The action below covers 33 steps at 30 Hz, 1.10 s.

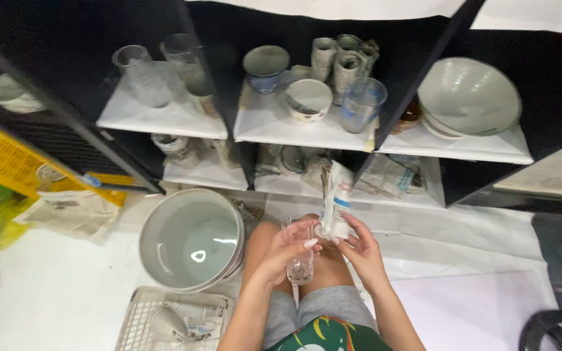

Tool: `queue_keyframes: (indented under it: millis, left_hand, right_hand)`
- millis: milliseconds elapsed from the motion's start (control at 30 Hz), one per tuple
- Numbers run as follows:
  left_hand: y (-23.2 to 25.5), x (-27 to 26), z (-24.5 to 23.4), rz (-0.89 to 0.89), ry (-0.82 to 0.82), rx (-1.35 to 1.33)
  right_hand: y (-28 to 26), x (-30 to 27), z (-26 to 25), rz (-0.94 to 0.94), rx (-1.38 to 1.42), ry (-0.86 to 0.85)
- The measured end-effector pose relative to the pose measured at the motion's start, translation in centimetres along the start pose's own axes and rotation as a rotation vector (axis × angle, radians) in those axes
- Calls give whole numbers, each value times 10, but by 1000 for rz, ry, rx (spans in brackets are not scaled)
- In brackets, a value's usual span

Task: The person washes a glass and a bowl in a bucket of water, then dries them with a cloth and wraps them in newspaper. The person repeats this process with a mug, washing and drying each item individually before wrapping it.

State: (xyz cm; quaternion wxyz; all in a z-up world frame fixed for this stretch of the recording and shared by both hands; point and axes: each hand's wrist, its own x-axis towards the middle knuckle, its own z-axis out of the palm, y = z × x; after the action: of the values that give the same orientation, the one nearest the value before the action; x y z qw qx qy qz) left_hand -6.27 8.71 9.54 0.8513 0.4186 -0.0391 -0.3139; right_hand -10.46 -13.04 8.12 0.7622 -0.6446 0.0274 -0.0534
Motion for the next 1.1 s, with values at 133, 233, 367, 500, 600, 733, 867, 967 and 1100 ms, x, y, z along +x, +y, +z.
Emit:
queue_keyframes:
  millis: [133,233,367,500,600,733,867,967,1100]
  left_hand:
    - [2,-27,-10,29,-15,-26]
    - [4,-42,-17,15,-38,-50]
    - [-2,-58,-18,67,-36,-63]
    - [-3,-77,-17,99,32,5]
    - [-2,-90,-15,140,66,-1]
    - [-4,-94,-11,173,43,34]
    - [1,-96,-17,209,96,67]
    - [6,-99,-27,216,143,106]
    - [4,-104,-33,223,360,305]
  right_hand:
    - [5,-3,9,54,50,-154]
    - [17,-13,16,74,119,-301]
    - [40,-17,29,211,258,-217]
    - [49,-29,34,369,526,-114]
    - [50,-33,43,320,529,-92]
    - [42,-38,49,184,532,-37]
    - [18,-42,44,144,562,61]
    - [2,-42,33,153,579,107]
    - [3,-40,26,30,490,306]
